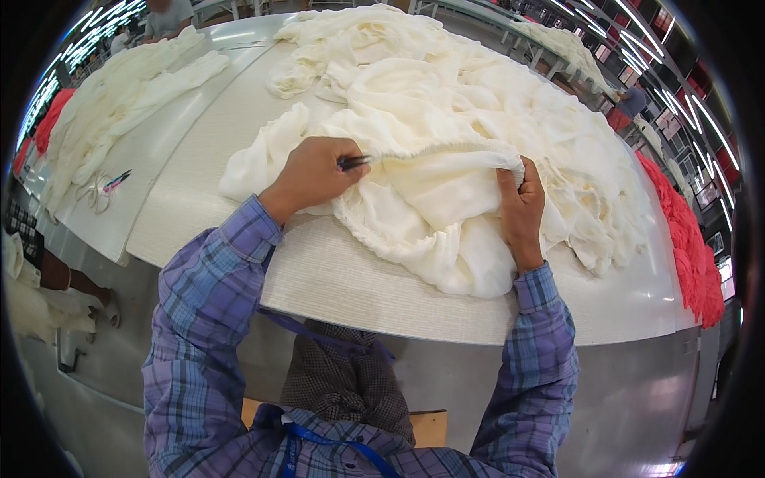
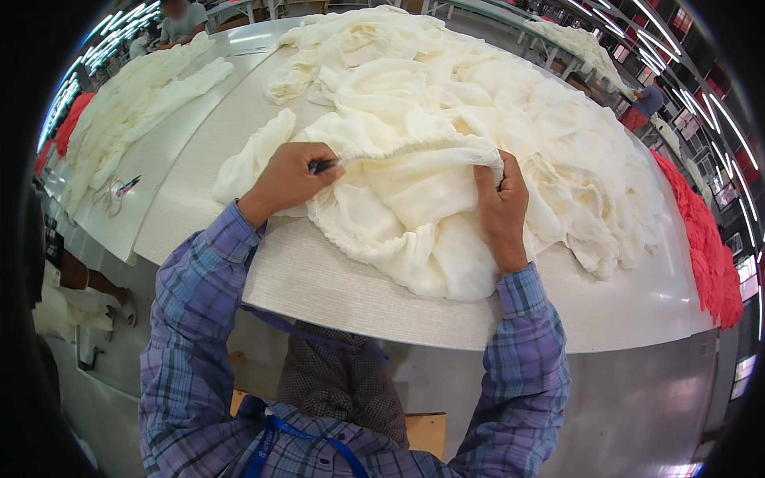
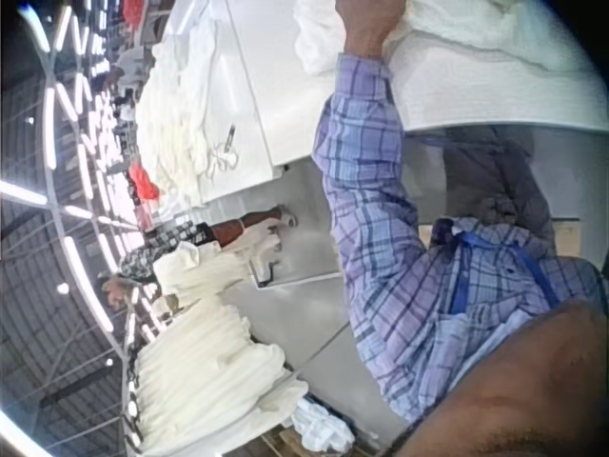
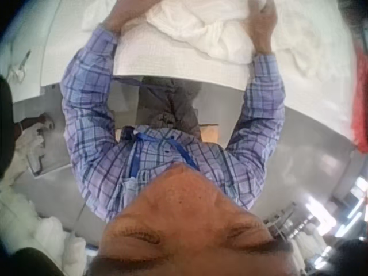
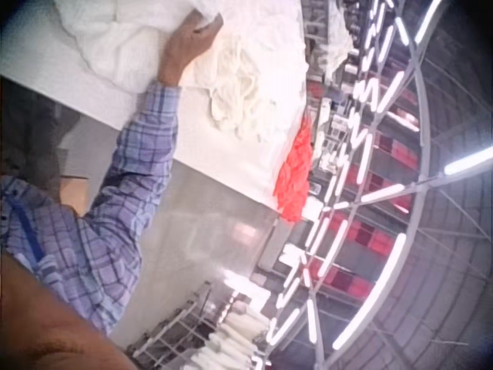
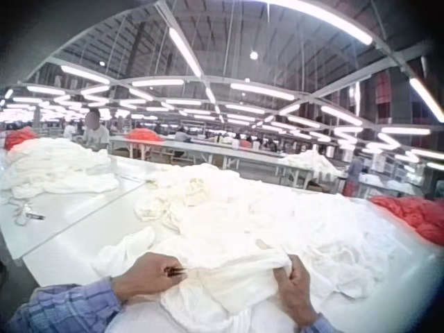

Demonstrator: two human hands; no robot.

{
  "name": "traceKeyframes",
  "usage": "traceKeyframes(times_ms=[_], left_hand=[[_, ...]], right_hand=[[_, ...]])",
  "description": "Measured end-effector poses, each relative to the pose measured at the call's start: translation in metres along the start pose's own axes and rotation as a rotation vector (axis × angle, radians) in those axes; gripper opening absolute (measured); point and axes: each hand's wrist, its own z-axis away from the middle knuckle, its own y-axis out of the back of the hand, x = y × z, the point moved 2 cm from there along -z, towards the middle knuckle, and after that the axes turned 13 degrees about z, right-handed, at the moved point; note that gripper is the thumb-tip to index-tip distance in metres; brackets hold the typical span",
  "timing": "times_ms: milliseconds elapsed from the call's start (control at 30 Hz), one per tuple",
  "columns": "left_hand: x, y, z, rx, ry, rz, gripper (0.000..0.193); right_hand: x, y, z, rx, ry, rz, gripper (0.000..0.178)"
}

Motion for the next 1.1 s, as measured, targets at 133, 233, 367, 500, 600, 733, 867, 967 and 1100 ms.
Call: traceKeyframes(times_ms=[133, 233, 367, 500, 600, 733, 867, 967, 1100], left_hand=[[0.010, 0.021, -0.004, 0.164, 0.199, 0.477, 0.022], [0.011, 0.033, -0.003, 0.237, 0.292, 0.690, 0.018], [0.008, 0.035, 0.000, 0.253, 0.275, 0.877, 0.017], [0.002, 0.037, -0.003, 0.231, 0.265, 0.896, 0.019], [-0.001, 0.040, -0.003, 0.274, 0.260, 0.932, 0.019], [-0.015, 0.045, -0.007, 0.337, 0.243, 1.018, 0.019], [-0.023, 0.045, -0.011, 0.371, 0.255, 1.045, 0.021], [-0.029, 0.045, -0.012, 0.400, 0.264, 1.017, 0.022], [-0.037, 0.044, -0.014, 0.405, 0.265, 0.953, 0.025]], right_hand=[[0.002, 0.001, -0.001, 0.019, 0.017, 0.010, 0.027], [-0.002, 0.002, -0.001, 0.007, 0.036, 0.026, 0.030], [-0.005, 0.004, 0.000, -0.018, 0.060, 0.014, 0.040], [-0.007, 0.008, -0.001, -0.028, 0.067, 0.004, 0.044], [-0.010, 0.011, -0.001, -0.055, 0.067, -0.030, 0.035], [-0.009, 0.013, -0.004, -0.140, 0.012, -0.089, 0.011], [0.002, 0.022, -0.005, -0.297, -0.097, -0.232, 0.015], [-0.008, 0.015, 0.001, -0.317, -0.082, -0.375, 0.020], [-0.002, 0.017, -0.002, -0.374, -0.088, -0.602, 0.023]])
